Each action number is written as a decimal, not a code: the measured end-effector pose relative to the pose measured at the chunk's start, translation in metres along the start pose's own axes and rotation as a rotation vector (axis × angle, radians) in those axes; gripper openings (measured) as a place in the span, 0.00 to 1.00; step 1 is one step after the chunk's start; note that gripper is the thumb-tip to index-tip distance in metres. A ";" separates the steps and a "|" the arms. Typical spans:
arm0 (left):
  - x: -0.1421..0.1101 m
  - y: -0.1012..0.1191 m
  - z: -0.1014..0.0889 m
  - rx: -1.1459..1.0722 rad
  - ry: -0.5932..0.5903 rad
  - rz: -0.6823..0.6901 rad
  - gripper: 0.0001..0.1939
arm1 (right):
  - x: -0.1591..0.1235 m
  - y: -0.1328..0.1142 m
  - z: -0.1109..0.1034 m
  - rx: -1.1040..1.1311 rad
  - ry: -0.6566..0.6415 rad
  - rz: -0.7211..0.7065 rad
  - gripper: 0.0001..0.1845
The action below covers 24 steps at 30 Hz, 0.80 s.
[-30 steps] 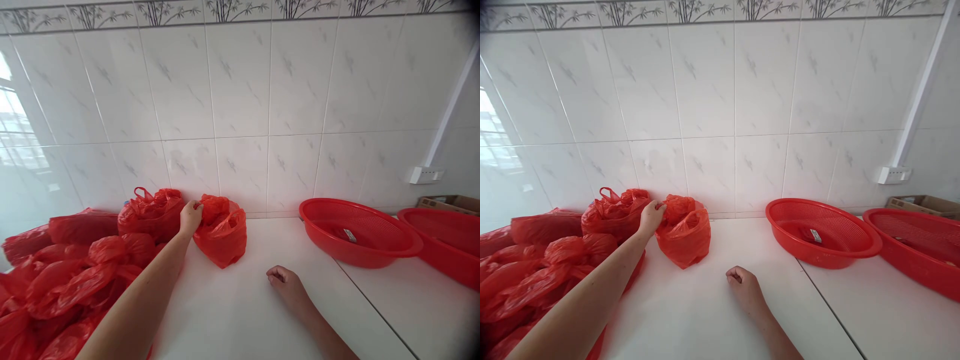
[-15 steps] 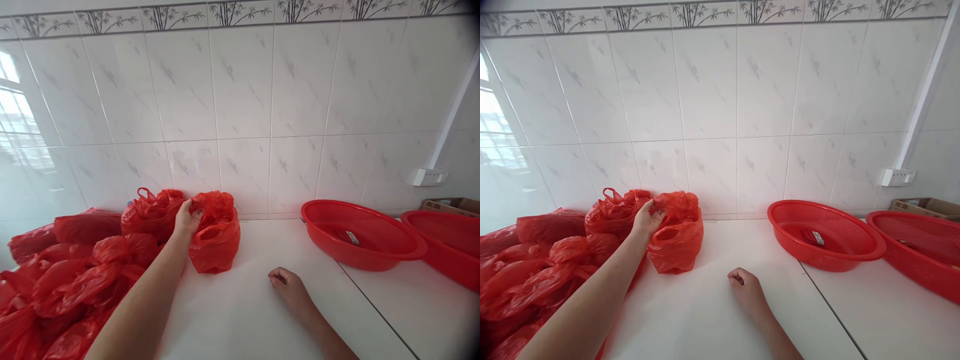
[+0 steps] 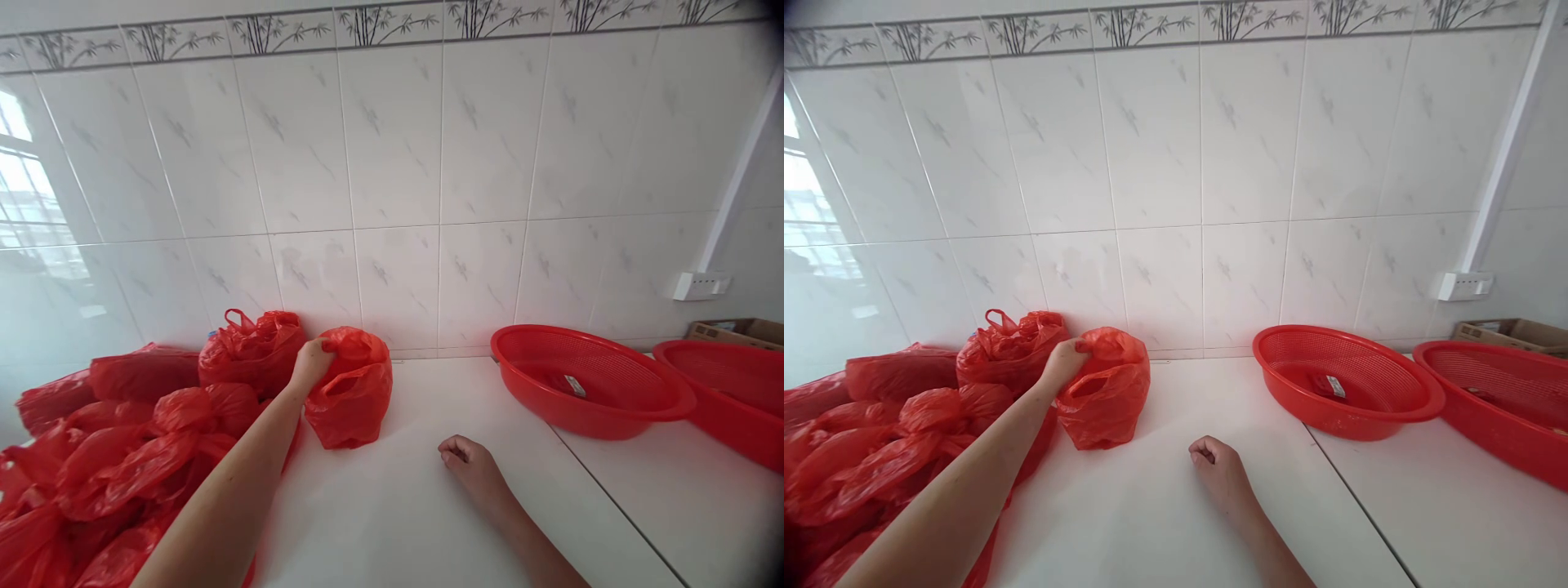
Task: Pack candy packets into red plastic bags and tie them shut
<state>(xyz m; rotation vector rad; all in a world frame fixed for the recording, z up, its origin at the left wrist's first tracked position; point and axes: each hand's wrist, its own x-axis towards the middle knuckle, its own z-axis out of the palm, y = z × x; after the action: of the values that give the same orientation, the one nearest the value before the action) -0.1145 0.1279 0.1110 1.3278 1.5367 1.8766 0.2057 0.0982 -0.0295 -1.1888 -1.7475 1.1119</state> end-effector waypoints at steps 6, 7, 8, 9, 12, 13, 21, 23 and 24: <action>0.002 0.047 0.005 -0.224 0.131 0.096 0.10 | -0.002 -0.002 -0.001 -0.008 -0.002 -0.004 0.09; -0.002 0.057 0.007 -0.259 0.123 0.113 0.09 | -0.002 -0.002 -0.001 -0.007 -0.008 -0.003 0.10; -0.009 0.066 0.009 -0.286 0.105 0.125 0.09 | -0.001 -0.001 0.000 0.001 -0.015 -0.002 0.10; -0.019 0.075 0.012 -0.306 0.077 0.129 0.09 | 0.000 0.000 0.000 0.017 -0.018 -0.003 0.10; -0.059 0.088 0.031 -0.328 -0.059 0.090 0.09 | 0.003 0.001 -0.001 0.123 0.016 0.006 0.19; -0.076 0.087 0.040 -0.329 -0.119 0.058 0.09 | 0.002 0.000 -0.002 0.179 0.033 0.012 0.27; -0.174 0.007 0.111 -0.413 -0.429 -0.409 0.10 | -0.018 -0.022 -0.016 0.703 -0.206 -0.030 0.27; -0.181 -0.018 0.114 -0.433 -0.422 -0.515 0.13 | -0.018 -0.020 -0.020 0.686 0.004 0.035 0.24; -0.181 -0.029 0.113 -0.445 -0.398 -0.552 0.13 | -0.017 -0.018 -0.025 0.636 0.116 0.047 0.24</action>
<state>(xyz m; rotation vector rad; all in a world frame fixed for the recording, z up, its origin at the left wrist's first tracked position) 0.0597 0.0620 0.0032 0.8849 1.0550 1.3886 0.2277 0.0846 -0.0057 -0.8723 -1.1451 1.4502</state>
